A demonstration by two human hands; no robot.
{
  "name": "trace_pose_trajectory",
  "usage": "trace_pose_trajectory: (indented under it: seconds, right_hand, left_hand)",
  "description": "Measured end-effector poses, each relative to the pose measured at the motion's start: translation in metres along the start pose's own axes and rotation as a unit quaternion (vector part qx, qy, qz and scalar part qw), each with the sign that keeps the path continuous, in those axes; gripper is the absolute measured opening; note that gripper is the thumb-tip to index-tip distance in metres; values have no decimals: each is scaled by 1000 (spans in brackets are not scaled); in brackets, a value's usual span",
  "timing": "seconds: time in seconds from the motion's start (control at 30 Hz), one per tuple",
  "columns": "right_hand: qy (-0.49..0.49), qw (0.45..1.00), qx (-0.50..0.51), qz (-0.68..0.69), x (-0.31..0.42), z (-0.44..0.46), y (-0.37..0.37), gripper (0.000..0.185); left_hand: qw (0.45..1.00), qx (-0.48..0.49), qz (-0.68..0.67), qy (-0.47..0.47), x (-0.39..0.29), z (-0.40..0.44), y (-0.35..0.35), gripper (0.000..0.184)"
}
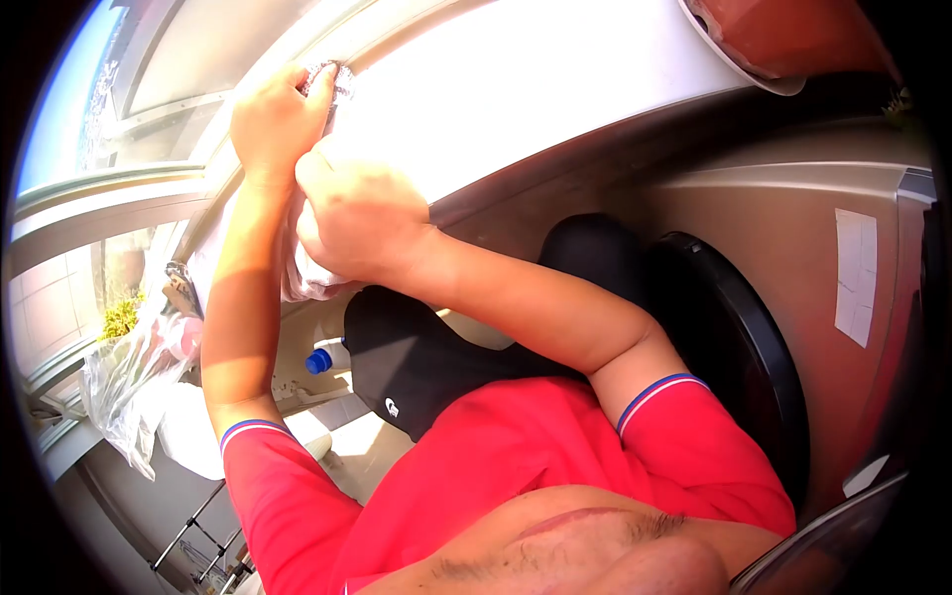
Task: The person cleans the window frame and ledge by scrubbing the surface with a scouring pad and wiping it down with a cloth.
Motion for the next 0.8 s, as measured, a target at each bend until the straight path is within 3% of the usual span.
trace_pose_trajectory:
  seconds: [0.07, 0.13, 0.17, 0.2, 0.27, 0.3, 0.33, 0.43, 0.47, 0.53, 0.6, 0.67, 0.7, 0.73, 0.8]
  right_hand:
    - [-7, 993, -107, 51, 2, 0, 7, 15]
    - [0, 992, -115, 57, -5, -5, 7, 33]
    - [-1, 989, -131, 61, -4, -4, 8, 37]
    - [0, 987, -147, 66, -5, -4, 8, 40]
    - [-22, 986, -135, 95, -10, 0, 15, 57]
    - [-26, 987, -143, 68, -11, 2, 18, 58]
    - [-28, 987, -152, 42, -13, 5, 22, 59]
    - [-39, 991, -104, -82, -19, 18, 34, 53]
    - [-38, 991, -68, -106, -21, 23, 34, 50]
    - [-44, 993, -51, -97, -33, 32, 33, 39]
    - [-81, 994, -46, -63, -37, 43, 34, 31]
    - [-155, 986, -60, -10, -39, 52, 43, 24]
    - [-170, 978, -90, -77, -43, 60, 55, 23]
    - [-183, 965, -120, -144, -47, 71, 71, 22]
    - [-201, 934, -150, -256, -55, 87, 110, 29]
  left_hand:
    - [987, -72, -125, -71, -3, 5, -6, 38]
    - [959, -129, -212, -138, -6, 2, -12, 36]
    - [949, -119, -237, -169, -6, -1, -12, 37]
    - [917, -44, -356, -174, 0, -3, -9, 32]
    - [855, 14, -492, -164, 3, -7, -12, 26]
    - [800, 61, -579, -144, 6, -9, -19, 23]
    - [784, 120, -598, -118, 16, -7, -16, 23]
    - [772, 140, -599, -159, 21, -6, -19, 24]
    - [732, 163, -642, -159, 23, -7, -18, 23]
    - [646, 203, -718, -163, 23, -5, -14, 23]
    - [624, 252, -723, -158, 24, -5, -27, 30]
    - [681, 242, -672, -161, 22, -1, -28, 33]
    - [714, 212, -656, -121, 15, -5, -23, 36]
    - [766, 145, -610, -140, 12, -7, -23, 36]
    - [777, 146, -601, -121, 15, -3, -24, 31]
Point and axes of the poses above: each hand's wrist, its own z-axis towards the middle knuckle, its own y-axis out of the back of the hand, x = y × z, the point moved 1 cm from there along z, towards the middle knuckle, and after that the axes turned 6 degrees about x, right-handed, at the moved point
